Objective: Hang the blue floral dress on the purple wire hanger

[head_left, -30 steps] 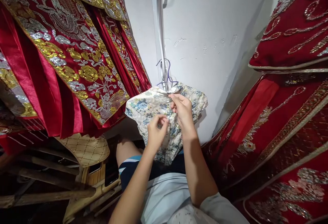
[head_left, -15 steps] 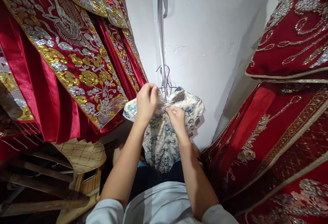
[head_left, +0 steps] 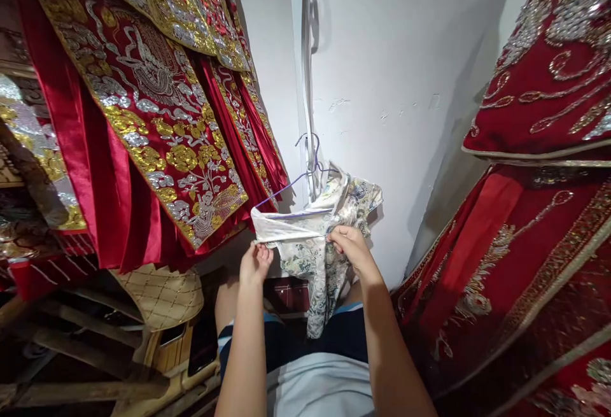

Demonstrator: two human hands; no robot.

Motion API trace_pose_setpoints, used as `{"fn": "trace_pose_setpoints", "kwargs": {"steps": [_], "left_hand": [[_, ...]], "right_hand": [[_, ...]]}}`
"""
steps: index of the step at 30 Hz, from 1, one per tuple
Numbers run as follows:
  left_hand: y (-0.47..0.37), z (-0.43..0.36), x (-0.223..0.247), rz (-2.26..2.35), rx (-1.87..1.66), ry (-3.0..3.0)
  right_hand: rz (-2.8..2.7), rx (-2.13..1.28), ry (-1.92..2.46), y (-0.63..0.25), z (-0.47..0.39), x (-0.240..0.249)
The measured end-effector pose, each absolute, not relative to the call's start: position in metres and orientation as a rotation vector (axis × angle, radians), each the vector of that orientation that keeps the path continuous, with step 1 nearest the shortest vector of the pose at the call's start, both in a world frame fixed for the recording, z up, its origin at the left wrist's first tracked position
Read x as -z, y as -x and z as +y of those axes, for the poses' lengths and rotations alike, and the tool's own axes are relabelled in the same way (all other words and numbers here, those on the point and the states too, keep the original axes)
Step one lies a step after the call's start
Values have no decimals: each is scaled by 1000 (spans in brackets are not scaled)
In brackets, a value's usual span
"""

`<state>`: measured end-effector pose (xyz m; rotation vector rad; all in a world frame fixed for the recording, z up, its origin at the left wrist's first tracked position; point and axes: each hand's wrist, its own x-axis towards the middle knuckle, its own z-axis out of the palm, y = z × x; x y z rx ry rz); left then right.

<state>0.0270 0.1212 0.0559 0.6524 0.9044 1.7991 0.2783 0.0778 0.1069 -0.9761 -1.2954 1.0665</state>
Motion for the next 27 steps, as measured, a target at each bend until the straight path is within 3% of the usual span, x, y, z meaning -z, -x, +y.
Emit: {"fn": "trace_pose_setpoints", "kwargs": {"steps": [7, 13, 16, 22, 27], "left_hand": [[-64, 116, -16, 1106, -1580, -734], [-84, 95, -37, 920, -1545, -946], [-104, 78, -55, 769, -1487, -1137], [-125, 51, -80, 725, -1449, -1218], [-120, 35, -98, 762, -1467, -1470]], "right_hand": [[-825, -968, 948, -306, 91, -82], [-554, -928, 813, -316, 96, -73], [-767, -1032, 888, -311, 94, -75], [-1534, -1603, 1010, -278, 87, -73], [-1736, -1509, 811, -253, 81, -71]]}}
